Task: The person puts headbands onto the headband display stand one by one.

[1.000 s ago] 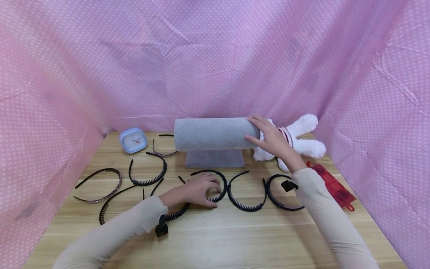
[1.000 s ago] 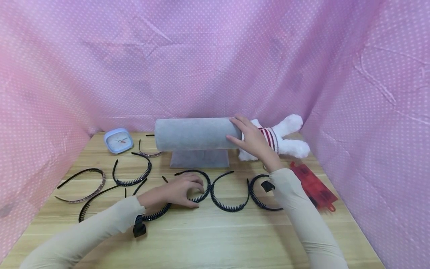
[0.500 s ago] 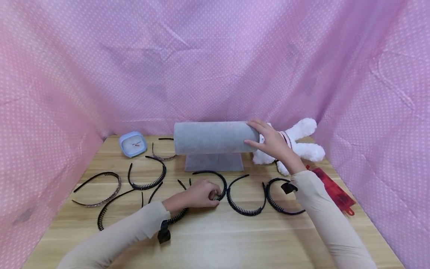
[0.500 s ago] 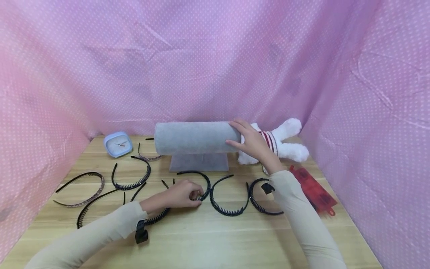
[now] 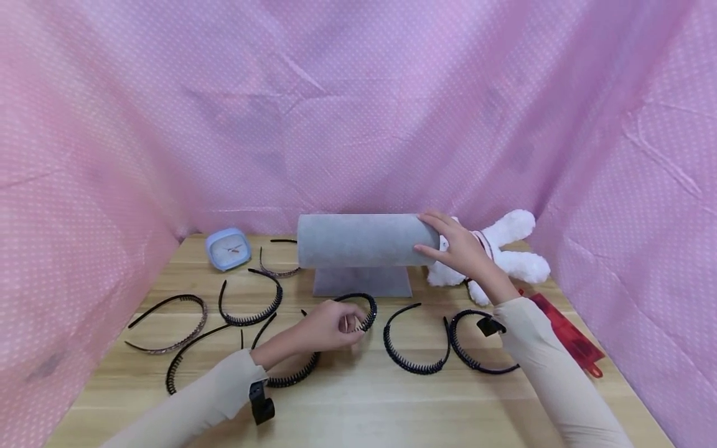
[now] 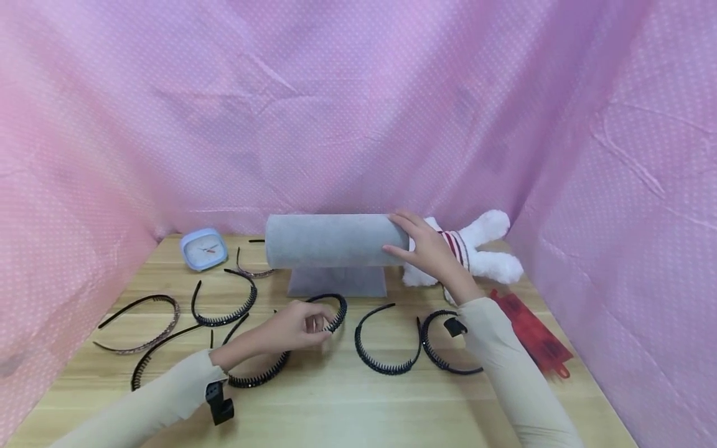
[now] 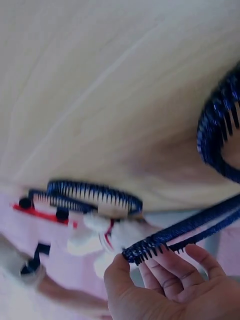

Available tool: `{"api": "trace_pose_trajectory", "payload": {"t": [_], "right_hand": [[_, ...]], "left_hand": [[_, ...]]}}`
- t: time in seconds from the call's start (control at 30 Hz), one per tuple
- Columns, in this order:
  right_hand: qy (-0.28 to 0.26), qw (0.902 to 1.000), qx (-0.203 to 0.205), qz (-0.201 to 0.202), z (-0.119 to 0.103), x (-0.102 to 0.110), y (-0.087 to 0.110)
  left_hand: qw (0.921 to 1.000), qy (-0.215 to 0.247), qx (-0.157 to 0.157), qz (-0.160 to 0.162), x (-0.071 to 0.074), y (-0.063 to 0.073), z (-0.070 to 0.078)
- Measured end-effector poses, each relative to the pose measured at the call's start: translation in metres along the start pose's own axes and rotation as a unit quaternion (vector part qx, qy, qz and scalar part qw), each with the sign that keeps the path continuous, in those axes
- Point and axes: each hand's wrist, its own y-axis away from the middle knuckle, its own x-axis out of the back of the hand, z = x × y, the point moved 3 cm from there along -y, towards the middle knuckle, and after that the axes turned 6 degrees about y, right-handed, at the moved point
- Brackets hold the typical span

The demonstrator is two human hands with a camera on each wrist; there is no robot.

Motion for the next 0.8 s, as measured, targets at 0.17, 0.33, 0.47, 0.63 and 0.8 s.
{"api": "trace_pose_trajectory", "payload": {"t": [0.17, 0.33, 0.47, 0.63, 0.8], "right_hand": [[0.002, 1.0000, -0.006, 0.005, 0.001, 0.000, 0.001], [0.008, 0.9999, -0.001, 0.007, -0.001, -0.002, -0.001], [0.013, 0.9999, 0.003, 0.009, -0.001, -0.002, -0.001], [0.021, 0.9998, -0.002, 0.008, 0.000, 0.001, -0.001], [0.022, 0.9997, -0.002, 0.005, -0.002, 0.000, -0.003]], "left_hand": [[0.9969, 0.069, 0.026, 0.028, 0.018, 0.009, 0.001], [0.9921, 0.110, 0.022, 0.055, 0.036, 0.019, -0.001], [0.9900, 0.120, 0.022, 0.070, 0.049, 0.025, -0.004], [0.9885, 0.132, 0.032, 0.066, 0.063, 0.031, -0.010], [0.9789, 0.185, 0.063, 0.060, 0.076, 0.042, -0.021]]}}
